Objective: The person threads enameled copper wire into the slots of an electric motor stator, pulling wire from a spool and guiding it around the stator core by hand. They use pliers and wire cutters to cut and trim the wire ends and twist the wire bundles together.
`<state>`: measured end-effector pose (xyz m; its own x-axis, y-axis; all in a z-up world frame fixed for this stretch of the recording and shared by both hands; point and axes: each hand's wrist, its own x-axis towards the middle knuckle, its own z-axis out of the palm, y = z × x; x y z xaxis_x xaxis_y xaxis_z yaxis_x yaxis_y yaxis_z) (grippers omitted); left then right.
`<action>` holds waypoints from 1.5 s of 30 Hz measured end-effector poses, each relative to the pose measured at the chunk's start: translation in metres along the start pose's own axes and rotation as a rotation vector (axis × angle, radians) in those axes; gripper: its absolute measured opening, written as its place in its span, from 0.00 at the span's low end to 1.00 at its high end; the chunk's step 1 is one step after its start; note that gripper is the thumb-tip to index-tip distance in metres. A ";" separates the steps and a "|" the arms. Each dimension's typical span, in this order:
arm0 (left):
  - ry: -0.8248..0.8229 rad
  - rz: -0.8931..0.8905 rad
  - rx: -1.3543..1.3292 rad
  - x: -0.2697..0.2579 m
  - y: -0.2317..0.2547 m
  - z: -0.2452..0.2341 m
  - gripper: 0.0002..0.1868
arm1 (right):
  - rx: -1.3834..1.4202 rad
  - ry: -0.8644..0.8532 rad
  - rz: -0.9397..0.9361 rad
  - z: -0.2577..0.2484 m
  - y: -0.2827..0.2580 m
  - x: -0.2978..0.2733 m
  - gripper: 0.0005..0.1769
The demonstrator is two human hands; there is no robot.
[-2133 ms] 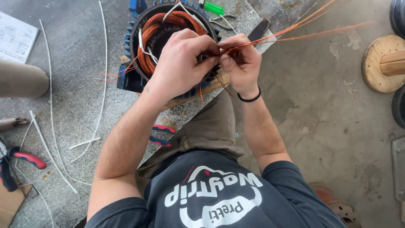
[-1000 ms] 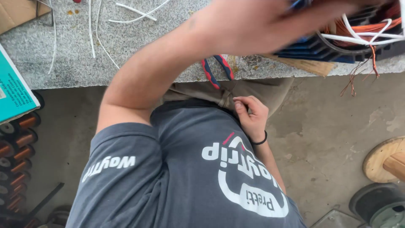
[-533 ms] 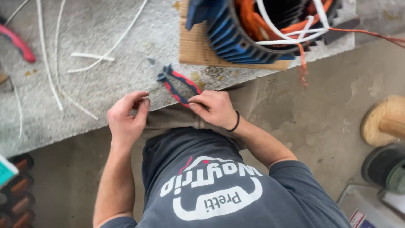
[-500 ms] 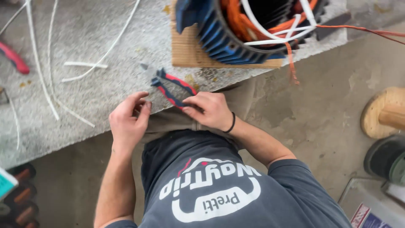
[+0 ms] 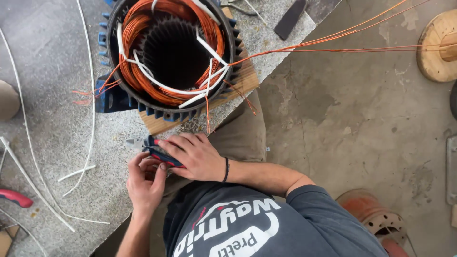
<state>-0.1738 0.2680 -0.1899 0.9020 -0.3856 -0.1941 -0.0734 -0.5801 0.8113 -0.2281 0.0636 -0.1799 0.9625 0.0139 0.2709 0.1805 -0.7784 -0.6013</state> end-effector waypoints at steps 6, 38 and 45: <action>0.135 0.158 -0.167 -0.029 -0.054 -0.005 0.26 | 0.020 0.003 -0.102 0.008 0.007 0.012 0.42; 0.393 0.081 0.229 -0.024 -0.047 0.011 0.34 | -0.380 -0.041 0.046 -0.167 0.242 0.156 0.13; 0.389 0.000 0.155 -0.002 -0.008 0.006 0.32 | -0.780 -0.305 -0.160 -0.154 0.347 0.144 0.06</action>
<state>-0.1778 0.2690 -0.1995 0.9933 -0.1031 0.0522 -0.1094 -0.6929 0.7127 -0.0578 -0.3017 -0.2338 0.9700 0.2417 0.0267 0.2353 -0.9607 0.1472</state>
